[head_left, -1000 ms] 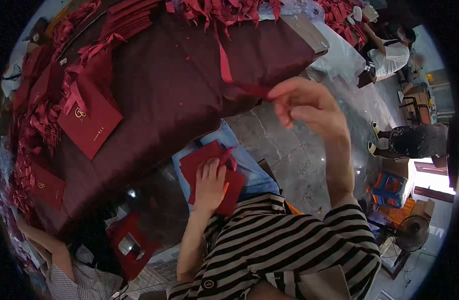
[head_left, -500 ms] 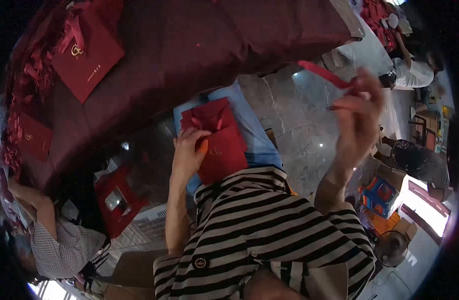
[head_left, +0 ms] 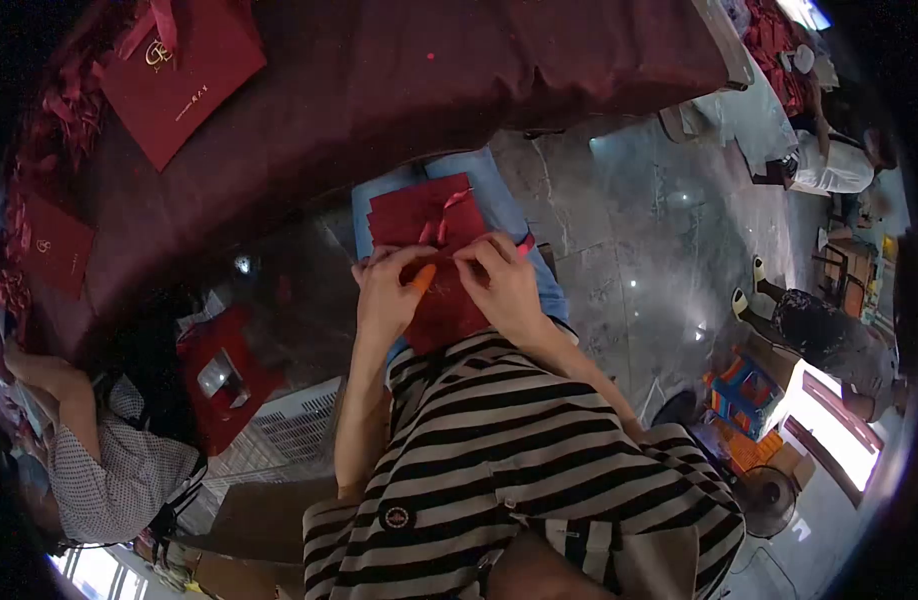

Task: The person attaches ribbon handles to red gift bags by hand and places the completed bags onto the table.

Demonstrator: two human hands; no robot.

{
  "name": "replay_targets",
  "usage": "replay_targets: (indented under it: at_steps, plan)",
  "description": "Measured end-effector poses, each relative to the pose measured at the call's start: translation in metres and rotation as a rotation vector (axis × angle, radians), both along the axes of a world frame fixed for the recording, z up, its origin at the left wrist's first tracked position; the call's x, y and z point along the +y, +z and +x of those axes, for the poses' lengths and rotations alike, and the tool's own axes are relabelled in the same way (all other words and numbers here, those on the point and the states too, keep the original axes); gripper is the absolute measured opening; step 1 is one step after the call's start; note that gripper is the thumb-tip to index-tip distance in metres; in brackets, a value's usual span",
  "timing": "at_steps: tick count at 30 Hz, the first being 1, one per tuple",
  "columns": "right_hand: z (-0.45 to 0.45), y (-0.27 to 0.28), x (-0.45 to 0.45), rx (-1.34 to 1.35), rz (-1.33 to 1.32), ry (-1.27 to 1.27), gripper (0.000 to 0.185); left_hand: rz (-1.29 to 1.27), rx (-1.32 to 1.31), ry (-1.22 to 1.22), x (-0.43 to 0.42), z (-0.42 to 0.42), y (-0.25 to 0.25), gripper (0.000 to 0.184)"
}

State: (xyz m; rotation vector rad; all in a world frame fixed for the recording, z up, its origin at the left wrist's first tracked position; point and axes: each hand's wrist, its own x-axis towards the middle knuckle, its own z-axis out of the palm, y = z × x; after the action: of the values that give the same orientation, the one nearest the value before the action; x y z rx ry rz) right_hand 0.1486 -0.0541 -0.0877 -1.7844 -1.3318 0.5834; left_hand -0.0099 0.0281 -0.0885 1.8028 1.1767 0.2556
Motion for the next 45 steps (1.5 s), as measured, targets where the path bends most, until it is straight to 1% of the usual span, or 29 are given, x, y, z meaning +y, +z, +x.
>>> replay_targets:
  at_steps: [1, 3, 5, 9, 11, 13, 15, 17, 21, 22, 23, 24, 26, 27, 28, 29, 30, 32, 33, 35, 36, 37, 38, 39, 41, 42, 44, 45]
  plan:
    - [-0.001, 0.001, 0.0, -0.02, -0.023, 0.022, 0.012, -0.046, -0.024, 0.01, 0.0, -0.001, -0.001, 0.025]
    - [-0.002, 0.003, 0.001, -0.04, -0.047, 0.045, 0.009, -0.007, -0.013, 0.027, -0.006, 0.0, 0.0, 0.024]
    - [-0.003, 0.006, 0.004, -0.175, -0.016, 0.057, 0.013, 0.033, -0.001, 0.042, -0.008, 0.001, 0.0, 0.024]
    - [0.0, 0.012, 0.003, -0.22, -0.026, 0.06, 0.015, 0.015, 0.024, 0.051, -0.009, 0.001, -0.004, 0.024]
    - [0.002, 0.015, 0.002, -0.166, -0.108, 0.092, 0.017, -0.007, 0.014, 0.062, -0.009, 0.002, -0.003, 0.024]
    - [0.003, 0.014, 0.001, -0.17, -0.113, 0.117, 0.017, 0.099, 0.009, 0.084, -0.012, 0.006, 0.007, 0.024]
    - [0.003, 0.014, 0.002, -0.176, -0.115, 0.144, 0.018, 0.126, 0.022, 0.07, -0.014, 0.008, 0.012, 0.025]
    - [0.002, 0.015, 0.004, -0.198, -0.187, 0.14, 0.019, 0.153, 0.035, 0.056, -0.017, 0.01, 0.017, 0.025]
    - [0.002, 0.027, 0.009, -0.243, -0.212, 0.16, 0.021, 0.294, 0.066, 0.054, -0.028, 0.017, 0.027, 0.025]
    - [0.001, 0.029, 0.012, -0.268, -0.204, 0.134, 0.018, 0.347, 0.06, 0.054, -0.03, 0.019, 0.029, 0.025]
    - [0.0, 0.03, 0.014, -0.294, -0.193, 0.108, 0.015, 0.348, 0.058, 0.052, -0.032, 0.02, 0.031, 0.025]
    - [0.002, 0.028, 0.014, -0.294, -0.193, 0.107, 0.015, 0.378, 0.046, 0.048, -0.035, 0.021, 0.034, 0.025]
    - [0.008, 0.022, 0.013, 0.045, -0.186, 0.1, 0.016, 0.413, 0.035, 0.049, -0.033, 0.02, 0.035, 0.025]
    - [0.01, 0.023, 0.013, 0.045, -0.182, 0.102, 0.016, 0.35, 0.017, 0.055, -0.03, 0.018, 0.034, 0.025]
    - [0.013, 0.025, 0.013, 0.102, -0.141, 0.113, 0.017, 0.287, -0.001, 0.06, -0.028, 0.016, 0.033, 0.026]
    - [0.016, 0.027, 0.013, 0.16, -0.102, 0.127, 0.018, 0.289, -0.001, 0.062, -0.028, 0.015, 0.033, 0.026]
    - [0.019, 0.026, 0.012, 0.16, -0.102, 0.127, 0.018, 0.299, -0.04, 0.025, -0.027, 0.015, 0.034, 0.025]
    - [0.025, 0.023, 0.009, -0.065, -0.051, 0.21, 0.02, 0.306, -0.079, -0.014, -0.025, 0.014, 0.036, 0.024]
    - [0.028, 0.024, 0.008, -0.065, -0.05, 0.209, 0.02, 0.28, -0.11, -0.044, -0.023, 0.013, 0.038, 0.023]
    - [0.031, 0.026, 0.006, -0.285, 0.03, 0.292, 0.024, 0.255, -0.138, -0.073, -0.014, 0.009, 0.043, 0.022]
    - [0.031, 0.026, 0.004, -0.284, 0.033, 0.294, 0.024, 0.06, -0.068, -0.076, -0.007, 0.005, 0.045, 0.021]
    - [0.031, 0.025, 0.003, -0.331, 0.118, 0.336, 0.025, -0.134, 0.004, -0.075, 0.001, 0.004, 0.048, 0.021]
    - [0.031, 0.024, 0.002, -0.376, 0.205, 0.38, 0.025, -0.202, 0.057, -0.08, 0.01, 0.007, 0.052, 0.02]
    - [0.03, 0.023, 0.003, -0.369, 0.213, 0.388, 0.025, -0.198, 0.063, -0.069, 0.019, 0.01, 0.056, 0.02]
    - [0.029, 0.024, 0.004, -0.413, 0.248, 0.378, 0.026, -0.358, 0.102, -0.243, 0.033, 0.017, 0.062, 0.019]
    - [0.031, 0.023, 0.005, -0.41, 0.257, 0.38, 0.026, -0.351, 0.107, -0.238, 0.034, 0.019, 0.06, 0.019]
    - [0.039, 0.021, 0.007, -0.448, 0.273, 0.395, 0.028, -0.303, -0.113, -0.223, 0.033, 0.022, 0.047, 0.018]
    - [0.041, 0.022, 0.007, -0.444, 0.281, 0.393, 0.028, -0.297, -0.107, -0.223, 0.032, 0.023, 0.042, 0.018]
